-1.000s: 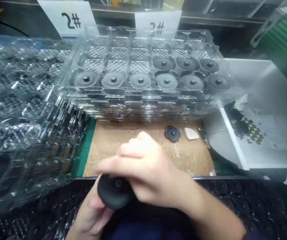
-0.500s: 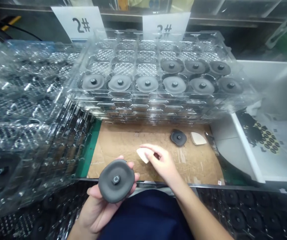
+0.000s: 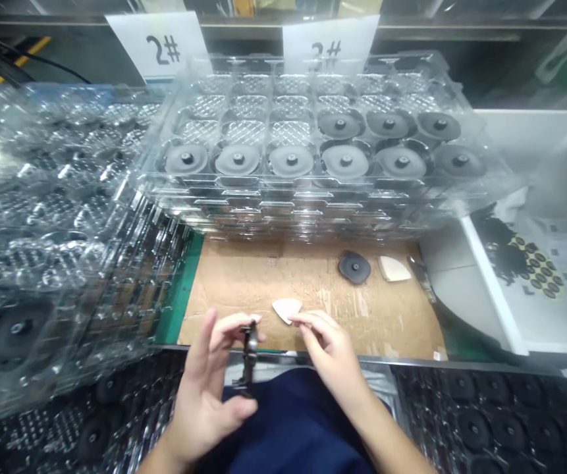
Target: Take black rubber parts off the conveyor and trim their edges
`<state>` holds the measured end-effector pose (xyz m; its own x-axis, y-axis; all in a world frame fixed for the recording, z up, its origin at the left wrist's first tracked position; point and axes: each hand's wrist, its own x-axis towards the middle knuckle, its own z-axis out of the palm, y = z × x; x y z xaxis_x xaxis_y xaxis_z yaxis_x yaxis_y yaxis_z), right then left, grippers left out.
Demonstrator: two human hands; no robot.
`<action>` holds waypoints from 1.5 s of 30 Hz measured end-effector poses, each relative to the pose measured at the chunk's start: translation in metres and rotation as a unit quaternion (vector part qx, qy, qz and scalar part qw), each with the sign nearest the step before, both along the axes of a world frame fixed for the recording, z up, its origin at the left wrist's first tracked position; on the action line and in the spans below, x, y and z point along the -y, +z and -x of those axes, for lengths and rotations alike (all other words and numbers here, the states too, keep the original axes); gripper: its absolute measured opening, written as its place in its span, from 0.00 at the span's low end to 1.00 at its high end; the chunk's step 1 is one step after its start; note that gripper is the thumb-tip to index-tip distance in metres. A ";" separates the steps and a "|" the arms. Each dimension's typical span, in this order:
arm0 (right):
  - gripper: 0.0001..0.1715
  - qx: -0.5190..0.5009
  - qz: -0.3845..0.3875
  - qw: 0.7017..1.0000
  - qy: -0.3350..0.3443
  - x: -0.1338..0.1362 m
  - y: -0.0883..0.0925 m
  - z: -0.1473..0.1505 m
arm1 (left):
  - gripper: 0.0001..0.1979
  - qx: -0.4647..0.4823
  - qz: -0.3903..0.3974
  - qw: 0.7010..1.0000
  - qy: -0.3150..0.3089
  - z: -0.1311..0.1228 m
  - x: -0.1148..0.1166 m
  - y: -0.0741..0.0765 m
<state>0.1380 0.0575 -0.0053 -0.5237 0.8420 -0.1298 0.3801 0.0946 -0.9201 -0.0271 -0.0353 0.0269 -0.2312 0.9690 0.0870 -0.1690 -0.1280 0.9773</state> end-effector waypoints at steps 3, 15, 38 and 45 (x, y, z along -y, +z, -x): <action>0.10 -0.018 0.000 1.000 -0.016 0.004 0.009 -0.007 | 0.57 -0.231 -0.078 0.970 0.017 0.000 -0.002 -0.003; 0.01 -0.159 0.196 0.961 0.115 0.007 0.082 -0.005 | 0.51 -0.139 0.011 0.990 0.006 -0.015 0.005 0.018; 0.09 -0.252 0.411 0.866 0.131 0.001 0.077 -0.028 | 0.57 -0.136 0.147 0.961 -0.190 -0.011 -0.012 0.040; 0.11 -0.214 0.371 0.903 0.045 0.002 0.055 -0.029 | 0.51 -0.160 0.155 0.962 -0.157 -0.009 -0.022 0.035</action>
<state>0.1670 0.0555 0.0499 -0.7211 0.5580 -0.4107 -0.0029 -0.5951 -0.8036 -0.0181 -0.0135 0.0619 0.0677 0.9777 -0.1989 0.1650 0.1856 0.9687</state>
